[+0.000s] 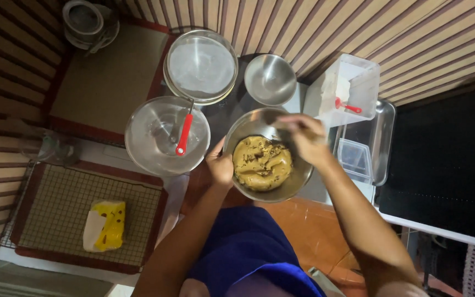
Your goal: Folding chocolate chips into cookie dough using a spatula in a metal mixing bowl.
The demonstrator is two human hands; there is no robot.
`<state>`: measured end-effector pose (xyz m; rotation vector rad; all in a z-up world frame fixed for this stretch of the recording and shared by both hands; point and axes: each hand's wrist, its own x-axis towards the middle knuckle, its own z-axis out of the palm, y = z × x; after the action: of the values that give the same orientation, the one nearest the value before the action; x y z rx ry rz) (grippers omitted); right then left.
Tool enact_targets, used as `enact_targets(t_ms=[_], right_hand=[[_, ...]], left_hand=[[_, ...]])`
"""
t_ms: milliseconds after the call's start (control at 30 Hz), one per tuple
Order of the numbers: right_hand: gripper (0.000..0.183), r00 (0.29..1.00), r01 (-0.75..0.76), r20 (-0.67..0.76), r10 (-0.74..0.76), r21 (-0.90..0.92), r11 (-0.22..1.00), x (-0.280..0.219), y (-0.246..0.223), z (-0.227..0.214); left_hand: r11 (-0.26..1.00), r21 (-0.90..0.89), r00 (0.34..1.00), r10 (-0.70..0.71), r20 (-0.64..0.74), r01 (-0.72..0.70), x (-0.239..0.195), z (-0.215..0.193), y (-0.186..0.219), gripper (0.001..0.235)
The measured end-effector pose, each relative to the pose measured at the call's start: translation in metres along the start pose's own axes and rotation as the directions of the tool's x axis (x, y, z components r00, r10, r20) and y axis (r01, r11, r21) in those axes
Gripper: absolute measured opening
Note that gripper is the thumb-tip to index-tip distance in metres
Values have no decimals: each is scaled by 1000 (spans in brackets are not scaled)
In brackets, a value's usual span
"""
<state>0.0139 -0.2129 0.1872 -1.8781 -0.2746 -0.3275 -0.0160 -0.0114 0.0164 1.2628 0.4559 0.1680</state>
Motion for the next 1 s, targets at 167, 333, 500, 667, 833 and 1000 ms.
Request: enact_targets(t_ms=[167,333,500,667,833,1000], right_hand=[[25,970,-133,205,132,-6,991,23,36,11],[40,877,-475,-22,481,124,871,-1,52,-38],[28,522,-527,-576,629,361,769,-78,103,-60],[29,316,-573,-530,787,554,604,-118,71,-46],[34,285,-574,-429,857,640,511,-136,95,-41],[31,311,-517,-178,934,793,324,-116,71,-39]], left_hand=[[1000,6,1000,19,2,-19,4,0,0,70],[1000,-14,999,26,-44,-27,5,1,-4,70],[998,-24,996,57,-73,-59,11,0,-14,65],[998,-8,996,66,-66,-67,7,-2,-10,66],[998,-52,996,17,-87,-21,10,-2,-14,58],[996,-74,998,-52,-41,49,12,-8,-15,63]])
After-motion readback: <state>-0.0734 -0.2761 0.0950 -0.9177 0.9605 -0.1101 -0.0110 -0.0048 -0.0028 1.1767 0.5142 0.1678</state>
